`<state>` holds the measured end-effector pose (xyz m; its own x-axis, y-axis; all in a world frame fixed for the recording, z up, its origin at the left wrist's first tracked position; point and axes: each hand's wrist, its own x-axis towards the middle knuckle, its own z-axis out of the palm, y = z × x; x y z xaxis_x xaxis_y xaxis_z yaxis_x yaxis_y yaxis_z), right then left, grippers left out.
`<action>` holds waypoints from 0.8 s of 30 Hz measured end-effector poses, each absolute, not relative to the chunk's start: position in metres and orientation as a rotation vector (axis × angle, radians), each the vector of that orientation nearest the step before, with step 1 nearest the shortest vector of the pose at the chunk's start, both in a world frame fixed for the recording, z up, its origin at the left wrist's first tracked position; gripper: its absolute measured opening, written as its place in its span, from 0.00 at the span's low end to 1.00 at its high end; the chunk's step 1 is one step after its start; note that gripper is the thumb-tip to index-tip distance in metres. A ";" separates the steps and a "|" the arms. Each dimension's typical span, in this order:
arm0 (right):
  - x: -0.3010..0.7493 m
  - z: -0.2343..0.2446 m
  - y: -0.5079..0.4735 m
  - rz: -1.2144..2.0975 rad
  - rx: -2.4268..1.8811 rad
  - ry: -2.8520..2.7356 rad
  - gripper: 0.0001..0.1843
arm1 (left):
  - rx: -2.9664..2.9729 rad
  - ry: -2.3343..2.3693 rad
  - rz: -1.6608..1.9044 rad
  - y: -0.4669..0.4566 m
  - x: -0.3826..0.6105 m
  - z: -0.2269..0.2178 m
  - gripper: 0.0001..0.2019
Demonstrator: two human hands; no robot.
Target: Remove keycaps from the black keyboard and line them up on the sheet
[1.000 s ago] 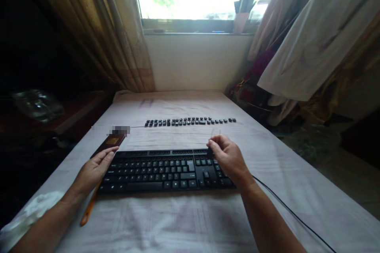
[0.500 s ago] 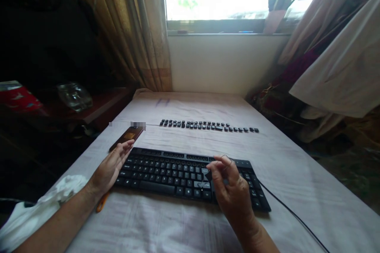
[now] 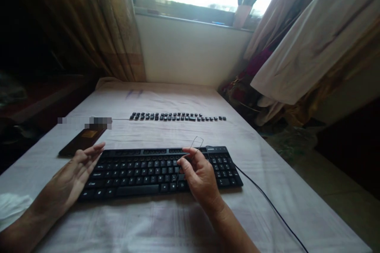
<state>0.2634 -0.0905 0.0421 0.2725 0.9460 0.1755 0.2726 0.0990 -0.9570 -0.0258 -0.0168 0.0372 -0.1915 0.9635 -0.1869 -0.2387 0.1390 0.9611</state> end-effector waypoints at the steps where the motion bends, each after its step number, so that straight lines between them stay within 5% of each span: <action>1: 0.263 0.043 -0.090 0.776 -1.413 -1.205 0.20 | 0.808 1.272 1.317 -0.017 -0.026 0.036 0.14; 14: 0.260 0.035 -0.095 0.310 -1.419 -1.506 0.04 | 1.074 1.307 1.131 -0.022 -0.030 0.017 0.29; 24: 0.271 0.039 -0.094 0.495 -1.679 -1.490 0.09 | 1.556 1.505 0.946 -0.016 -0.039 0.008 0.18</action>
